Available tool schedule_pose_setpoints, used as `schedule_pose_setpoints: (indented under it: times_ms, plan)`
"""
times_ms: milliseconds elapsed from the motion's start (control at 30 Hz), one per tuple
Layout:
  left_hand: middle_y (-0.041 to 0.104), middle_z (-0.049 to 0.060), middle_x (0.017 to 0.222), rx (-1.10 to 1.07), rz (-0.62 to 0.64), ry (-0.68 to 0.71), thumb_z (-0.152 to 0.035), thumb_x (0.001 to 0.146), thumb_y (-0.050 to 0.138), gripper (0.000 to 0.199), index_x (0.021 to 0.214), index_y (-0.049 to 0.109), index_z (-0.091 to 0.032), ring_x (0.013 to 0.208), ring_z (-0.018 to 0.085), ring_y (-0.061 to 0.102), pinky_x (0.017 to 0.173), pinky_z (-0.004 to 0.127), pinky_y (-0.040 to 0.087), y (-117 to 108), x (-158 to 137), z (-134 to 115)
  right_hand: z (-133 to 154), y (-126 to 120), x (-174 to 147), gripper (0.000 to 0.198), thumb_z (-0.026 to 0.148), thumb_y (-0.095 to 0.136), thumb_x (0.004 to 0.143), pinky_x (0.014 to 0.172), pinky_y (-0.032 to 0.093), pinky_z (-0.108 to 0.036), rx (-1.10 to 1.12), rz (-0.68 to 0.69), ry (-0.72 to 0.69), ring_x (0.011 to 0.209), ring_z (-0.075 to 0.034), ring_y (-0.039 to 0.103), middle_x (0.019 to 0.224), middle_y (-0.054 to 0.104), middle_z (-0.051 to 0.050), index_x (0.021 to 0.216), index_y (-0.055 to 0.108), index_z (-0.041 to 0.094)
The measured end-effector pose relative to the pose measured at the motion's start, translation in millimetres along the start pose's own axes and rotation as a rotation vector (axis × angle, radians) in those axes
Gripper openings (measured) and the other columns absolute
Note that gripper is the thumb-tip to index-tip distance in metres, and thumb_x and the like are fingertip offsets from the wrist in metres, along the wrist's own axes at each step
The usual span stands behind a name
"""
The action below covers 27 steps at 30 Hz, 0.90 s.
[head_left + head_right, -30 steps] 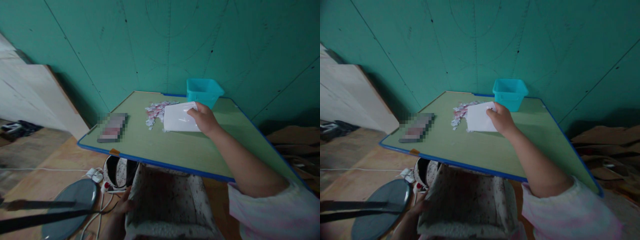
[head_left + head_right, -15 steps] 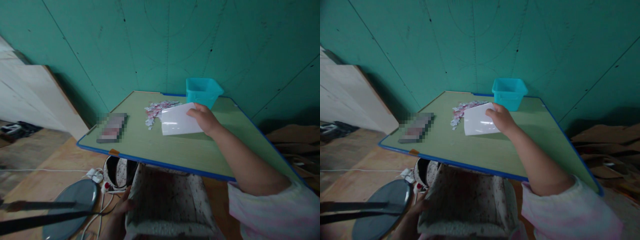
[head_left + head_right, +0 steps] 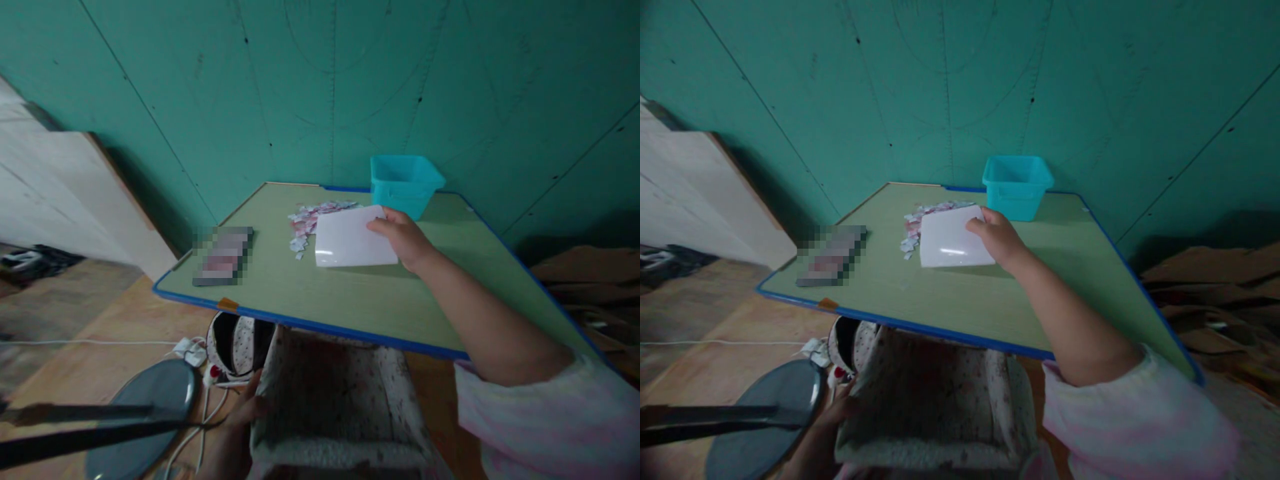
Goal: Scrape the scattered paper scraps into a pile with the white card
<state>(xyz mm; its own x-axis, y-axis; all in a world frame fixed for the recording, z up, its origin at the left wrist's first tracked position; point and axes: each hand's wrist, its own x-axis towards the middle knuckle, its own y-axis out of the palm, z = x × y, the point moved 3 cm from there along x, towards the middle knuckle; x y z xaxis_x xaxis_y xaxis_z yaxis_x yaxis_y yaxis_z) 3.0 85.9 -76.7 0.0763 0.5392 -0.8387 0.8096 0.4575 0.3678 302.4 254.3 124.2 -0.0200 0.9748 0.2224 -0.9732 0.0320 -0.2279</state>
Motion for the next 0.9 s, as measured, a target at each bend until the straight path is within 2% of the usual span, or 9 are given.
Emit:
schedule_pose_setpoints:
  times_ms: [133, 233, 433, 533, 600, 667, 767, 833, 900]
  plan:
    - [0.054, -0.007, 0.038, 0.045, 0.017, -0.007, 0.006, 0.036, 0.061, 0.051, 0.079, 0.066, -0.019, 0.037, 0.015, 0.051, 0.039, 0.024, 0.039, -3, 2, 1, 5, -19, 3, 0.016, 0.031, 0.05, 0.064, 0.052, 0.035, -0.025, -0.035, -0.163, -0.04, 0.059, -0.014, 0.048, 0.066, 0.054, 0.001, 0.074, 0.052, 0.019]
    - [0.049, -0.009, 0.033, 0.066, 0.055, -0.019, 0.006, 0.034, 0.062, 0.055, 0.083, 0.066, -0.018, 0.034, 0.014, 0.048, 0.038, 0.023, 0.037, -4, 3, 1, 7, -35, 6, 0.014, 0.031, 0.05, 0.063, 0.049, 0.032, -0.026, -0.128, -0.222, -0.005, 0.055, -0.014, 0.047, 0.062, 0.053, 0.001, 0.071, 0.052, 0.02]
    - [0.045, -0.01, 0.032, 0.065, 0.069, -0.051, 0.004, 0.034, 0.06, 0.059, 0.088, 0.065, -0.018, 0.033, 0.014, 0.047, 0.035, 0.023, 0.035, 0, -1, 1, 11, -39, 2, 0.013, 0.03, 0.051, 0.062, 0.043, 0.029, -0.025, -0.218, -0.112, 0.111, 0.047, -0.013, 0.047, 0.058, 0.054, 0.0, 0.069, 0.053, 0.019]
    - [0.05, -0.008, 0.035, 0.029, 0.042, -0.038, 0.005, 0.033, 0.061, 0.058, 0.086, 0.066, -0.019, 0.033, 0.014, 0.048, 0.035, 0.023, 0.036, 3, -4, 4, 12, -28, -2, 0.017, 0.029, 0.052, 0.061, 0.043, 0.03, -0.024, -0.125, 0.02, 0.156, 0.047, -0.012, 0.047, 0.06, 0.056, 0.0, 0.075, 0.055, 0.019]
    - [0.053, -0.008, 0.038, -0.002, 0.022, -0.007, 0.004, 0.033, 0.062, 0.054, 0.082, 0.065, -0.019, 0.033, 0.013, 0.048, 0.035, 0.023, 0.036, 4, -5, 6, 14, -25, -3, 0.019, 0.028, 0.052, 0.061, 0.044, 0.033, -0.024, -0.048, 0.043, 0.146, 0.049, -0.013, 0.049, 0.063, 0.057, 0.0, 0.078, 0.055, 0.019]
    - [0.051, -0.008, 0.036, -0.004, 0.014, -0.003, 0.005, 0.033, 0.062, 0.053, 0.08, 0.065, -0.02, 0.032, 0.013, 0.046, 0.034, 0.023, 0.035, 4, -5, 6, 16, -31, -1, 0.018, 0.029, 0.052, 0.062, 0.045, 0.033, -0.024, -0.029, -0.057, 0.079, 0.052, -0.012, 0.049, 0.064, 0.056, 0.0, 0.077, 0.055, 0.02]
    - [0.047, -0.01, 0.033, 0.032, 0.004, -0.033, 0.006, 0.032, 0.06, 0.055, 0.08, 0.065, -0.02, 0.029, 0.012, 0.043, 0.034, 0.023, 0.034, 4, -4, 5, 18, -45, 2, 0.014, 0.031, 0.05, 0.063, 0.044, 0.031, -0.024, -0.139, -0.246, -0.006, 0.051, -0.012, 0.047, 0.061, 0.053, 0.001, 0.07, 0.054, 0.02]
    - [0.048, -0.01, 0.035, 0.037, -0.021, -0.022, 0.005, 0.032, 0.059, 0.057, 0.083, 0.064, -0.021, 0.032, 0.013, 0.046, 0.036, 0.024, 0.036, 5, -6, 4, 18, -51, 2, 0.012, 0.03, 0.049, 0.062, 0.044, 0.03, -0.024, -0.225, -0.283, -0.005, 0.051, -0.013, 0.046, 0.059, 0.052, 0.001, 0.067, 0.053, 0.019]
    - [0.052, -0.008, 0.039, 0.03, -0.048, 0.028, 0.002, 0.033, 0.06, 0.057, 0.085, 0.063, -0.022, 0.038, 0.017, 0.053, 0.04, 0.026, 0.04, 8, -10, 6, 16, -51, 3, 0.012, 0.03, 0.049, 0.062, 0.045, 0.03, -0.026, -0.268, -0.257, 0.017, 0.051, -0.014, 0.047, 0.057, 0.052, 0.0, 0.066, 0.053, 0.02]
